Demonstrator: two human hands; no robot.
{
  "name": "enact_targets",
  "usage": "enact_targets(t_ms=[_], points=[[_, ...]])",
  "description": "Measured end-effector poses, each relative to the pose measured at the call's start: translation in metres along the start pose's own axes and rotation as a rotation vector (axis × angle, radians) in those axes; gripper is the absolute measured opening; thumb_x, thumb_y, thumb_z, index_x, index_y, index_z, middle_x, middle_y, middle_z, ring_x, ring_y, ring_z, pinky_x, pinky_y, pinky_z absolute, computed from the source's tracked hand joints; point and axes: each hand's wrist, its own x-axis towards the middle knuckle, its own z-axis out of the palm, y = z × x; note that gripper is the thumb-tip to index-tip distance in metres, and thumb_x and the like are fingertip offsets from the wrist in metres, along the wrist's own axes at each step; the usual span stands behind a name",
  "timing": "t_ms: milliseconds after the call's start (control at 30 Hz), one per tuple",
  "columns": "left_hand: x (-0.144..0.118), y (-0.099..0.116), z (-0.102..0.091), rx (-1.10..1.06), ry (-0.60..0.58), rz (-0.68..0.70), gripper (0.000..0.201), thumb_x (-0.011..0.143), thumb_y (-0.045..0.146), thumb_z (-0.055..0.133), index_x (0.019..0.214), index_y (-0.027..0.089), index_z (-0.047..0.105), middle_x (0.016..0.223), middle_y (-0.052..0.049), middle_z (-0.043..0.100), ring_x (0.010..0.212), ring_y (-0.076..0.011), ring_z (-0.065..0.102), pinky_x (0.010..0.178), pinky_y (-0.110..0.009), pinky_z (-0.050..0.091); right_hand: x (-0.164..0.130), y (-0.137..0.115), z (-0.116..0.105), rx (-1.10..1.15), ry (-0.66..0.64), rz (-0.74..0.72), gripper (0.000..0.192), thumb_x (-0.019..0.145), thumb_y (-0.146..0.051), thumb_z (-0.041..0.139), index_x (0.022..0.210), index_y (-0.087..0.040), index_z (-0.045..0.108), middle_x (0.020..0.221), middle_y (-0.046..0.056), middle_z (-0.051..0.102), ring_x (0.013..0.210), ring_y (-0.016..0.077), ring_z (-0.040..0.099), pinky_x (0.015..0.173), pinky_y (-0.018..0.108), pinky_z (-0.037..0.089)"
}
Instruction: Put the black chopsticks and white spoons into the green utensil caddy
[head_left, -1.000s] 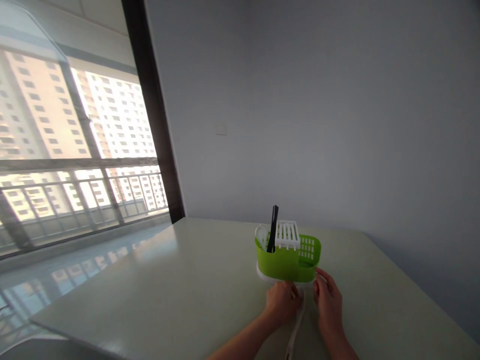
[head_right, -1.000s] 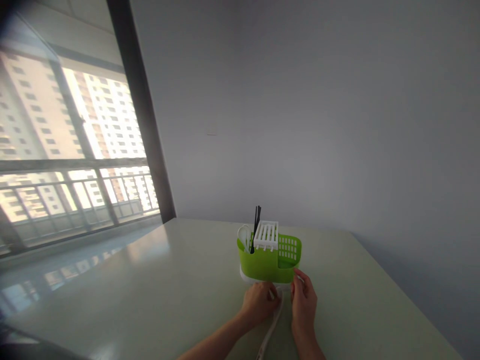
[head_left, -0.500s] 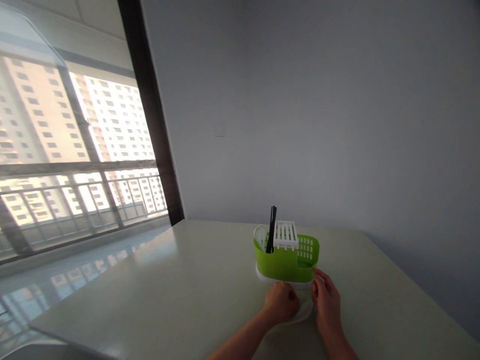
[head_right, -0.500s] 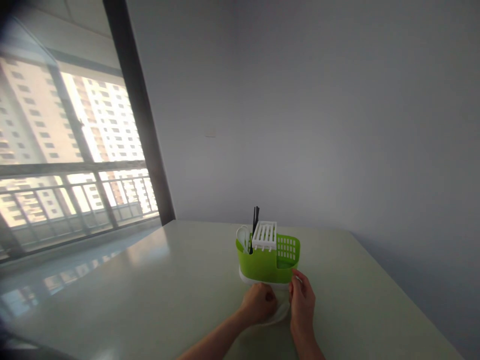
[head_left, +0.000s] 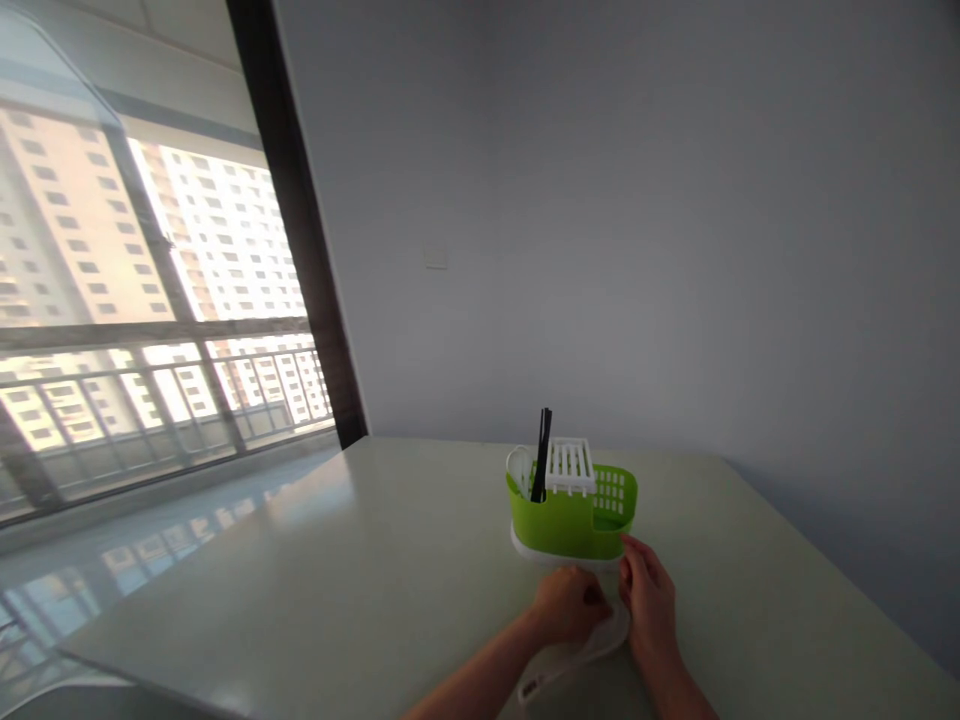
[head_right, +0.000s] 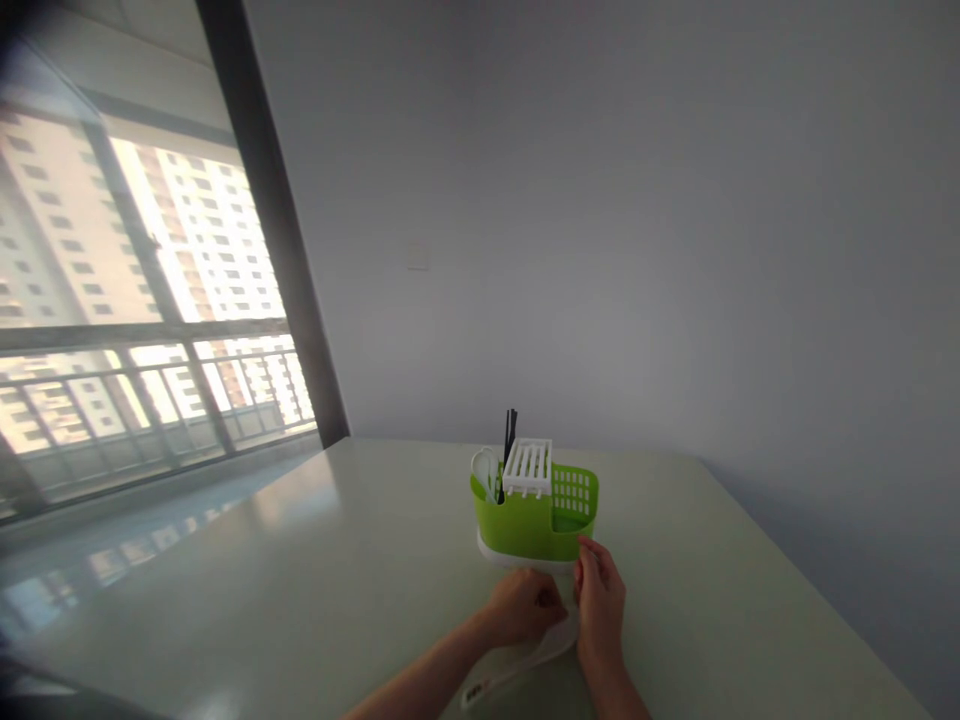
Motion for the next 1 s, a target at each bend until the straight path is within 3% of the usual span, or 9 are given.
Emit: enact_targets(t_ms=[167,300,467,567,633,767,1000], points=[[-0.017,0.001,-0.033,0.067,0.136,0.01,0.02,0.076,0.031,0.05,0.08,0.022,0.067,0.077,-0.003,0.07,0.069,-0.0173,0.061,0.055,-0.025,0.037,-0.004,-0.007,0.004,-0.034,-0.037,-0.055,0.027,0.074,-0.043,0.057,0.087,-0.02,0.059,0.057,-0.009,0.037,0.052,0.0077,0.032,0.045,0.022,0.027],[-0.039,0.003,-0.079,0.178,0.363,-0.029,0.019,0.083,0.031,0.042,0.083,0.022,0.059,0.074,-0.001,0.068,0.065,-0.0143,0.06,0.056,-0.023,0.035,-0.005,-0.006,0.006,-0.057,-0.073,-0.056,0.027,0.074,-0.043,0.056,0.088,-0.02,0.058,0.058,-0.008,0.038,0.054,0.0092,0.035,0.047,0.023,0.029],[-0.061,0.009,-0.15,0.228,0.679,0.014,0.017,0.086,0.034,0.038,0.08,0.022,0.05,0.064,0.004,0.061,0.054,-0.0088,0.053,0.053,-0.02,0.032,-0.005,-0.002,0.005,-0.07,-0.101,-0.06,0.029,0.075,-0.045,0.055,0.088,-0.02,0.058,0.055,-0.008,0.036,0.051,0.0087,0.032,0.046,0.023,0.025],[-0.06,0.011,-0.186,0.163,0.913,0.021,0.019,0.085,0.037,0.039,0.076,0.022,0.046,0.056,0.006,0.054,0.049,-0.0071,0.048,0.052,-0.018,0.032,-0.005,-0.002,0.004,-0.072,-0.108,-0.064,0.029,0.075,-0.046,0.055,0.088,-0.02,0.057,0.055,-0.008,0.036,0.052,0.0087,0.032,0.046,0.023,0.025],[-0.05,0.01,-0.2,0.119,1.01,0.005,0.02,0.085,0.038,0.038,0.077,0.022,0.046,0.054,0.007,0.053,0.049,-0.007,0.048,0.054,-0.018,0.034,-0.004,-0.002,0.003,-0.074,-0.112,-0.066,0.03,0.075,-0.046,0.055,0.089,-0.02,0.057,0.056,-0.008,0.036,0.052,0.0087,0.032,0.046,0.023,0.025],[-0.016,-0.002,-0.198,0.087,0.977,-0.08,0.02,0.086,0.036,0.037,0.079,0.021,0.049,0.061,0.004,0.059,0.055,-0.0088,0.054,0.055,-0.019,0.035,-0.001,0.003,0.002,-0.085,-0.113,-0.066,0.031,0.075,-0.047,0.055,0.089,-0.02,0.057,0.056,-0.008,0.036,0.052,0.0087,0.033,0.046,0.023,0.025],[0.02,-0.026,-0.151,0.313,0.748,-0.357,0.022,0.085,0.035,0.038,0.087,0.022,0.055,0.076,-0.001,0.067,0.071,-0.0168,0.062,0.058,-0.024,0.032,-0.001,0.006,0.002,-0.117,-0.117,-0.067,0.029,0.075,-0.046,0.055,0.087,-0.02,0.057,0.057,-0.007,0.039,0.053,0.0095,0.036,0.047,0.024,0.028]])
